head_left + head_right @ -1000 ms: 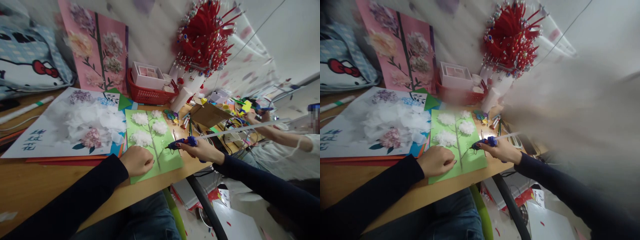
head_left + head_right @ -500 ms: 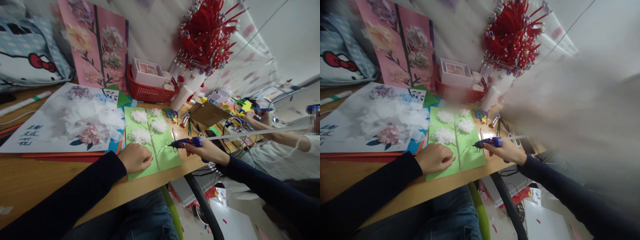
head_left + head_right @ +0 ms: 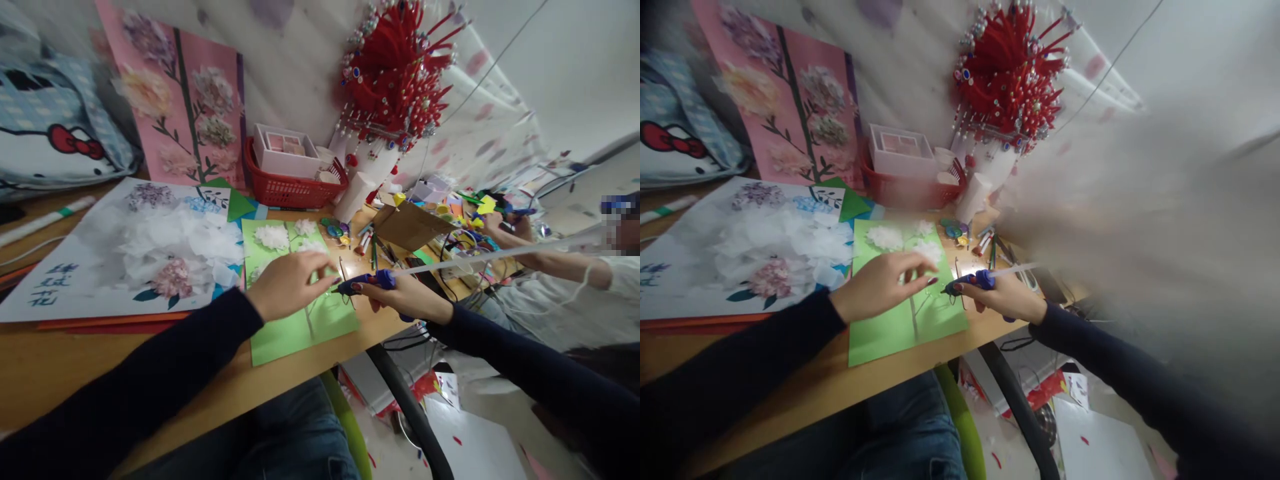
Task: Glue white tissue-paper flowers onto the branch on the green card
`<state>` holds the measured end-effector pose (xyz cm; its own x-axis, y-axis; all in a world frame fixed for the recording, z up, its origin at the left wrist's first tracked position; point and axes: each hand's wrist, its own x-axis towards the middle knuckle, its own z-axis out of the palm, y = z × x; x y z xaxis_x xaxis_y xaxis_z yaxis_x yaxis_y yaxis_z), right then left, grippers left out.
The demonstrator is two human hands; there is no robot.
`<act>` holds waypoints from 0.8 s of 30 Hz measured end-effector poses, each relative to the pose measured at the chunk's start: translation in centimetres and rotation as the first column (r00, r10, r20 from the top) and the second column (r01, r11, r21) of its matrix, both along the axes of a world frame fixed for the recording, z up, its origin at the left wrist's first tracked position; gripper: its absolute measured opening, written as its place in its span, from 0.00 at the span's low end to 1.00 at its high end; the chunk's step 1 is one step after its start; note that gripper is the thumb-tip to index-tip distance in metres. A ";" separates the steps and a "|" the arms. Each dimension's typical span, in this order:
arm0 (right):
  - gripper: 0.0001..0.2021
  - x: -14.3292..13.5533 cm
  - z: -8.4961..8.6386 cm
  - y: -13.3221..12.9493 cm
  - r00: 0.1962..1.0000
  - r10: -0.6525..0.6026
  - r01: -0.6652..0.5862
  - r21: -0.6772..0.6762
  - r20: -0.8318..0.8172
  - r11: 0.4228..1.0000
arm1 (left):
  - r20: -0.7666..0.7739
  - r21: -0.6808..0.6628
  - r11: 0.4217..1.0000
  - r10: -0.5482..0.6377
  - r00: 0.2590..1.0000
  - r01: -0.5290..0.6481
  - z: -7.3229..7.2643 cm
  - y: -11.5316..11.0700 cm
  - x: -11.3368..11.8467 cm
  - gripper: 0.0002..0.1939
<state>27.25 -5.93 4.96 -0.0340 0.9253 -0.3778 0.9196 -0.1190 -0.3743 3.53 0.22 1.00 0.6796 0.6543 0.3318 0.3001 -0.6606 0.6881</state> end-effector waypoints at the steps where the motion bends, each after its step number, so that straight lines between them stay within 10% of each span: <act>1: 0.30 -0.2 0.2 0.1 1.000 -0.004 0.004 -0.005 -0.015 1.000 | 0.029 0.010 0.999 -0.043 0.999 0.042 1.8 0.5 1.3 0.12; 7: 0.29 -2.1 1.6 0.3 0.990 -0.134 0.135 -0.031 0.047 0.990 | -0.088 -0.061 0.876 -0.481 0.872 0.478 8.9 2.3 8.2 0.14; 24: 0.22 -0.8 1.7 0.5 0.999 -0.031 0.031 -0.003 -0.021 1.000 | 0.175 -0.159 0.948 -0.248 0.953 0.276 6.7 1.9 8.8 0.11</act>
